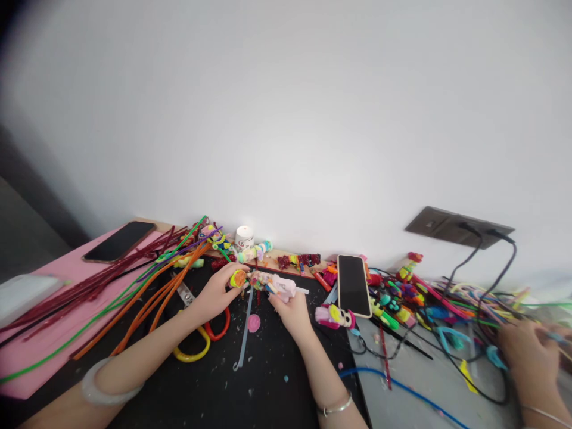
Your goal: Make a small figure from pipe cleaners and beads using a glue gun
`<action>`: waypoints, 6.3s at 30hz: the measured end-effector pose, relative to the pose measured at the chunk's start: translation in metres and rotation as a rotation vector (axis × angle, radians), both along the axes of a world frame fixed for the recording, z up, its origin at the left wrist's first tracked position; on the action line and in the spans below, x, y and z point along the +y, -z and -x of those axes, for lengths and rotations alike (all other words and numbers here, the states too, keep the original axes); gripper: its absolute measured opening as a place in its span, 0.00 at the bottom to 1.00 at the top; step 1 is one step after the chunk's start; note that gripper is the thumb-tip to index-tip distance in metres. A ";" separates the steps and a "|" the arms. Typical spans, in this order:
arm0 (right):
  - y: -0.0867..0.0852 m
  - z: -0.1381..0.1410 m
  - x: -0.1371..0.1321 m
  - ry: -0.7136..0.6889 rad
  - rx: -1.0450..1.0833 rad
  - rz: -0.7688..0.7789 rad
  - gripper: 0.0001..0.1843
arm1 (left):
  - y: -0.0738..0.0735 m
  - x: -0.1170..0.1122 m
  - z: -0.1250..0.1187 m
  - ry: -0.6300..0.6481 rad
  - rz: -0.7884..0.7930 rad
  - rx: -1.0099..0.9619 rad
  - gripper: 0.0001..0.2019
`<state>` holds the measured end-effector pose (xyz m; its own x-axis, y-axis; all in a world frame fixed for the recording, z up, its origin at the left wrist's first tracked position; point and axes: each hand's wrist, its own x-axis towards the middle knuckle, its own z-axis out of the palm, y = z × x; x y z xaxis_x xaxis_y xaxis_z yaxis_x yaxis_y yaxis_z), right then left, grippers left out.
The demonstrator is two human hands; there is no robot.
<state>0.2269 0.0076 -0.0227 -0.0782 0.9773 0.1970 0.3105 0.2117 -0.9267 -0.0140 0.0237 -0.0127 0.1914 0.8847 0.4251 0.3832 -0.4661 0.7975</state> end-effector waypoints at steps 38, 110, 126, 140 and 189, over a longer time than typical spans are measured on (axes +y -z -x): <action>-0.001 0.000 -0.005 -0.089 -0.073 -0.007 0.07 | 0.007 0.002 0.002 0.002 -0.059 0.039 0.18; -0.020 0.019 -0.031 -0.107 -0.544 -0.248 0.05 | -0.008 -0.004 0.001 -0.208 0.090 -0.078 0.12; -0.019 0.022 -0.026 -0.013 0.277 0.101 0.33 | -0.031 -0.029 -0.016 0.352 0.511 -0.264 0.13; -0.015 0.024 -0.027 -0.046 0.258 0.162 0.25 | -0.030 -0.035 -0.017 0.374 0.400 -0.141 0.04; -0.009 0.044 -0.043 -0.379 0.713 0.499 0.36 | -0.004 -0.026 -0.010 0.694 0.876 -0.486 0.17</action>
<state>0.1831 -0.0354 -0.0132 -0.4297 0.8959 -0.1130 -0.3712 -0.2894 -0.8823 -0.0038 -0.0025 -0.0091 0.7245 0.6812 -0.1055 -0.1592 0.3142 0.9359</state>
